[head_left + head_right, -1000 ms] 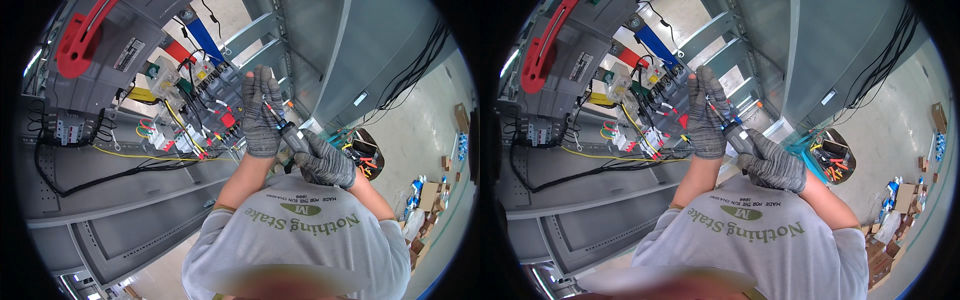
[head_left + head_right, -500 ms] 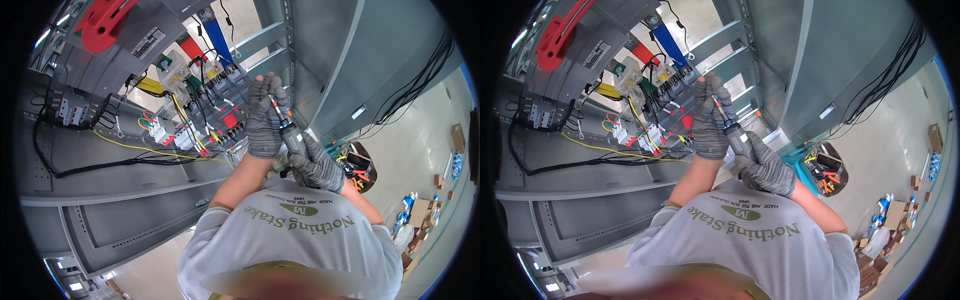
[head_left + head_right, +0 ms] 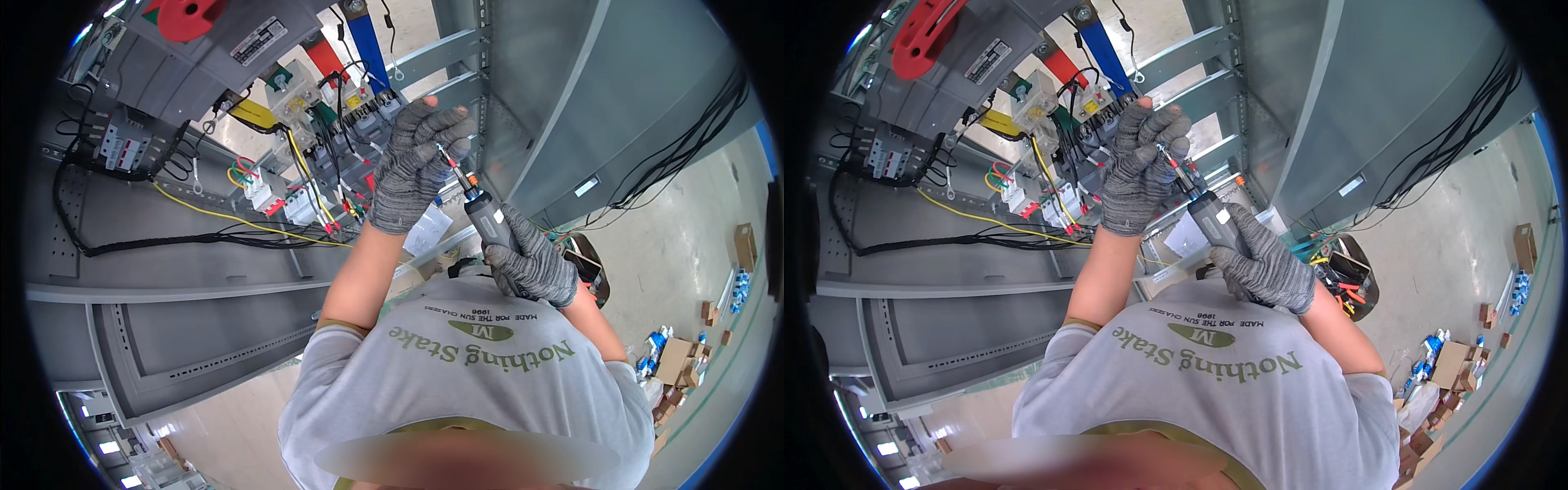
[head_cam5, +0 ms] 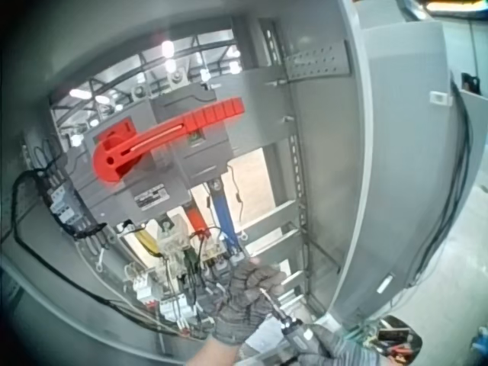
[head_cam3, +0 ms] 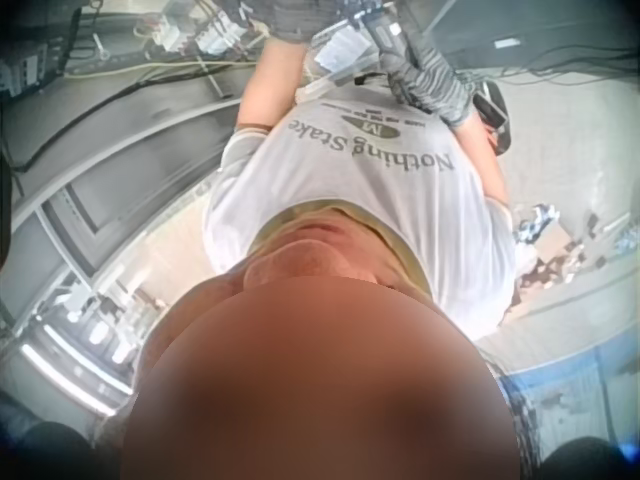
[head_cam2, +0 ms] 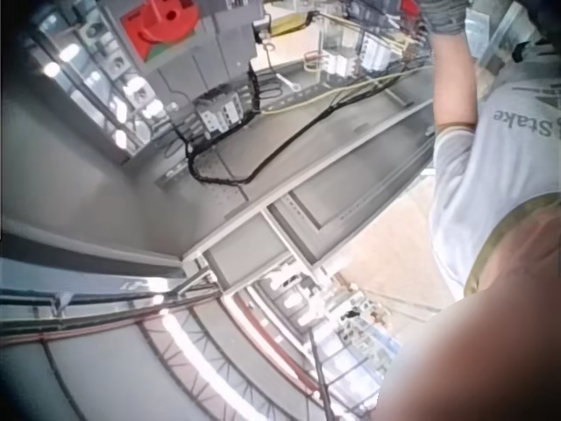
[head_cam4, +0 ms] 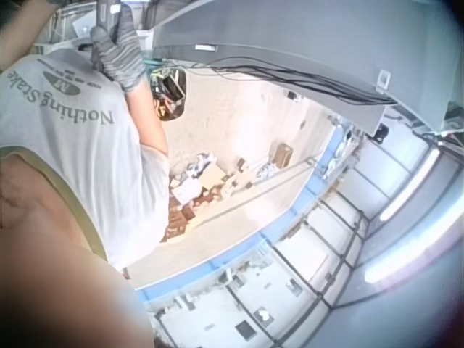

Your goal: The person uses a cordless screwdriver to tighten screws on electrical components inside a metal cabinet. They repeatedly reach into the cabinet, align wires, and secure terminals while wearing gloves.

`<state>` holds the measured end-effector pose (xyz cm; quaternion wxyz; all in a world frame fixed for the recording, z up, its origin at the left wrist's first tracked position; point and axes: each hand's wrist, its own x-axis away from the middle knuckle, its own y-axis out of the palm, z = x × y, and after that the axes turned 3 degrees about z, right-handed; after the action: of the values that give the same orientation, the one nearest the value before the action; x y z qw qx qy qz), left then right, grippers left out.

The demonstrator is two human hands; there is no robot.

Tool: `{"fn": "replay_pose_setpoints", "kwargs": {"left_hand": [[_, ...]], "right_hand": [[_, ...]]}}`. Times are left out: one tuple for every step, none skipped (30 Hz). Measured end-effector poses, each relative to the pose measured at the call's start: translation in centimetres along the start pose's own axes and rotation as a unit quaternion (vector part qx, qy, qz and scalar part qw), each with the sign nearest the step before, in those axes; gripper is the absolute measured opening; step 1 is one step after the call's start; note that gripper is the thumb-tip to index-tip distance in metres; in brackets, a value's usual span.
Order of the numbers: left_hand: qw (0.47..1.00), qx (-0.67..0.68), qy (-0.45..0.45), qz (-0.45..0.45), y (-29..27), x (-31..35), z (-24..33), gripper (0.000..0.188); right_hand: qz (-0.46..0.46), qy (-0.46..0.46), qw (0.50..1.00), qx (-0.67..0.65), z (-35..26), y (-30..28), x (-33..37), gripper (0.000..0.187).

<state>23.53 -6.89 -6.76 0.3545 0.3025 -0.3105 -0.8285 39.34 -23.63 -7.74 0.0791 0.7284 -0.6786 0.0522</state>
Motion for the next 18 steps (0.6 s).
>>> {"fn": "replay_pose_setpoints", "kwargs": {"left_hand": [[1.0,-0.023,-0.009,-0.006,0.0,-0.1,0.3,0.063],[0.999,-0.048,-0.018,-0.01,0.0,-0.2,0.6,0.063],[0.997,-0.072,-0.028,-0.015,0.1,-0.3,1.0,0.063],[0.994,-0.095,-0.04,-0.019,0.2,-0.3,1.4,0.063],[0.992,-0.116,-0.051,-0.024,0.2,-0.4,1.7,0.062],[0.988,-0.138,-0.062,-0.028,0.3,-0.5,2.0,0.062],[0.985,-0.152,-0.072,-0.038,0.4,-0.7,2.2,0.062],[0.982,-0.166,-0.078,-0.046,0.6,-0.7,2.6,0.061],[0.979,-0.18,-0.085,-0.053,0.8,-0.8,2.7,0.061],[0.976,-0.183,-0.099,-0.061,0.9,-0.8,2.7,0.061],[0.974,-0.188,-0.109,-0.067,1.1,-0.8,2.7,0.06],[0.972,-0.193,-0.116,-0.072,1.1,-0.9,2.8,0.06],[0.967,-0.196,-0.12,-0.11,0.5,-1.2,2.7,0.059],[0.965,-0.212,-0.12,-0.099,0.8,-1.0,2.5,0.059],[0.962,-0.227,-0.12,-0.088,1.2,-0.8,2.3,0.058],[0.959,-0.243,-0.121,-0.077,1.4,-0.6,2.3,0.058],[0.96,-0.239,-0.124,-0.082,1.2,-0.5,2.1,0.056],[0.96,-0.239,-0.122,-0.073,1.2,-0.3,2.0,0.056]], "right_hand": [[-0.002,0.021,1.0,-0.015,-0.3,-0.1,0.1,0.062],[-0.005,0.043,0.999,-0.032,-0.6,-0.2,0.3,0.062],[-0.008,0.041,0.999,-0.027,-0.9,-0.3,0.3,0.062],[-0.011,0.039,0.999,-0.022,-1.2,-0.3,0.3,0.063],[-0.013,0.038,0.999,-0.016,-1.5,-0.4,0.3,0.064],[-0.015,0.041,0.999,-0.003,-1.7,-0.6,0.4,0.064],[-0.016,0.043,0.999,0.01,-1.8,-0.7,0.4,0.064],[-0.021,0.046,0.998,0.025,-2.0,-0.9,0.4,0.064],[0.001,-0.006,0.996,0.09,-1.7,-1.0,0.3,0.063],[0.021,-0.058,0.986,0.153,-1.1,-1.1,0.1,0.063],[0.037,-0.114,0.969,0.217,-0.7,-1.1,-0.1,0.062],[0.046,-0.122,0.966,0.222,-0.7,-1.1,-0.2,0.062],[0.055,-0.131,0.963,0.227,-0.7,-1.1,-0.2,0.061],[0.065,-0.136,0.961,0.232,-0.6,-1.3,-0.1,0.06],[0.072,-0.214,0.937,0.265,1.0,-1.7,-0.8,0.058],[0.042,-0.134,0.965,0.223,1.1,-1.9,-0.8,0.058],[0.017,-0.05,0.982,0.18,0.8,-2.0,-0.5,0.058],[-0.008,0.036,0.99,0.136,0.4,-2.1,-0.4,0.058]]}}
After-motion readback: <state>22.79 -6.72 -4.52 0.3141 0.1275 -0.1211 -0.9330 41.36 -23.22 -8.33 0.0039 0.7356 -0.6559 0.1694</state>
